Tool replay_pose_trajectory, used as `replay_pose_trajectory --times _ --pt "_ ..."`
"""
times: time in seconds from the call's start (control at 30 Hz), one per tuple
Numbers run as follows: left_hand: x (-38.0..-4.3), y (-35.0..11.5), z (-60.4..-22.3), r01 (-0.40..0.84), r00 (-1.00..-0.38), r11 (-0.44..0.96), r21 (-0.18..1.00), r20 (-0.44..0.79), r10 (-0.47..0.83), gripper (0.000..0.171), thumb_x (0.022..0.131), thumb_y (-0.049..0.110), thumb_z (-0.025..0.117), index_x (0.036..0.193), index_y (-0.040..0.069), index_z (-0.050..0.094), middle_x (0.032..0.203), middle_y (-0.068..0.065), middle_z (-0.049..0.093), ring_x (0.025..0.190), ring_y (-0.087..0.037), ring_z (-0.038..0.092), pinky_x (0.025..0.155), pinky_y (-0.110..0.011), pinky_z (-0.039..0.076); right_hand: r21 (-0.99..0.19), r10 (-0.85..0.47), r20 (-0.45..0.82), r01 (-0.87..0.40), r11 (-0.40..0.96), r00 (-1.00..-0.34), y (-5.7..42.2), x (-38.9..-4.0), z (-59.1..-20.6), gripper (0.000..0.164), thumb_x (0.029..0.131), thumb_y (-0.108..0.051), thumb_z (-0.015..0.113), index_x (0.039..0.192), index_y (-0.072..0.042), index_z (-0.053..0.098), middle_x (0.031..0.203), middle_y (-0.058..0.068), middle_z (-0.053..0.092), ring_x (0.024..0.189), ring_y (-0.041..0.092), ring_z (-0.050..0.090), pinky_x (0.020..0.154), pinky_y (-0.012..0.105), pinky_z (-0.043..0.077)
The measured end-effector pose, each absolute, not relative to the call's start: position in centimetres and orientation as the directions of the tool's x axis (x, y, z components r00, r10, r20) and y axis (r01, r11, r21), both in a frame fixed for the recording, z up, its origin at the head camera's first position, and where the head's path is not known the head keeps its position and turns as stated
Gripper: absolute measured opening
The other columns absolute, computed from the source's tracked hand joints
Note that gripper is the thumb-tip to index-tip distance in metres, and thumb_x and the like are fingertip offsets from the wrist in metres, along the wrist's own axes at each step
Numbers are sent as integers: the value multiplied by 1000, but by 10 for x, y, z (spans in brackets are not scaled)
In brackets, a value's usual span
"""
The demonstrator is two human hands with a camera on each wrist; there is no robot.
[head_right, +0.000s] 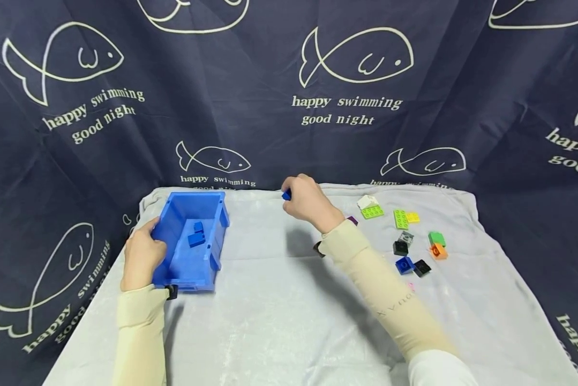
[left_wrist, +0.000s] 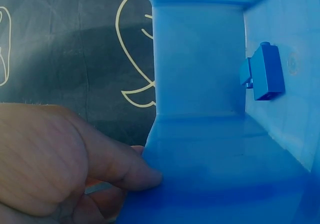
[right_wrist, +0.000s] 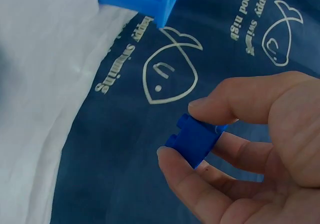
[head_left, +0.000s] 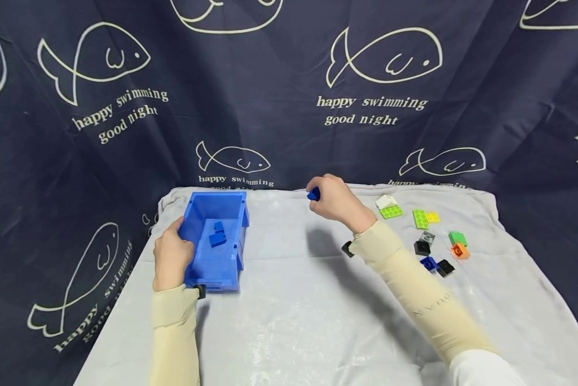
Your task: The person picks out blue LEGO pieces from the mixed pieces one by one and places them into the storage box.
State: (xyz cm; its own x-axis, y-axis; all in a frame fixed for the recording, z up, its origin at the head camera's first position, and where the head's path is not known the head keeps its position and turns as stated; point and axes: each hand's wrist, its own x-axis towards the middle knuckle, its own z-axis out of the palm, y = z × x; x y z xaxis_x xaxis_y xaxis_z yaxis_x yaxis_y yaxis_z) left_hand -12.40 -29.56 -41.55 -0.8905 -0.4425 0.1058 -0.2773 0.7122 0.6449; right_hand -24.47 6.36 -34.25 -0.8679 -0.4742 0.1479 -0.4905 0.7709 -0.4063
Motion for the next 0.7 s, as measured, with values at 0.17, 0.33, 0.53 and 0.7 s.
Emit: replay_pose_trajectory --times 0.17,0.33,0.53,0.7 --pt "-124 -296 -416 -274 -890 713 646 111 -442 71 82 -4 40 152 1 49 144 -33 54 130 -56 51 103 -67 42 -399 -497 150 -512 760 -855 41 -243 -338 34 84 -10 69 117 -4 74 112 15 67 99 30 59 86 44 53" --pt "-125 -296 -415 -284 -890 710 645 98 -445 71 82 -3 40 153 2 49 144 -33 54 130 -56 51 104 -67 41 -388 -533 137 -540 747 -835 17 -240 -334 35 85 -11 69 119 -6 74 111 14 66 97 29 60 84 44 53" --pt "-125 -295 -413 -292 -893 707 644 82 -443 71 83 -4 41 153 2 48 145 -33 53 131 -56 50 104 -67 41 -381 -571 149 -580 720 -807 -14 -235 -330 34 84 -12 71 118 -9 74 109 10 66 98 25 61 84 43 53" --pt "-126 -295 -414 -288 -892 709 644 89 -443 71 82 -4 42 153 2 48 145 -32 53 131 -56 50 104 -67 41 -375 -610 151 -615 693 -778 -40 -231 -328 31 85 -12 71 116 -9 74 106 6 67 98 22 59 82 39 53"
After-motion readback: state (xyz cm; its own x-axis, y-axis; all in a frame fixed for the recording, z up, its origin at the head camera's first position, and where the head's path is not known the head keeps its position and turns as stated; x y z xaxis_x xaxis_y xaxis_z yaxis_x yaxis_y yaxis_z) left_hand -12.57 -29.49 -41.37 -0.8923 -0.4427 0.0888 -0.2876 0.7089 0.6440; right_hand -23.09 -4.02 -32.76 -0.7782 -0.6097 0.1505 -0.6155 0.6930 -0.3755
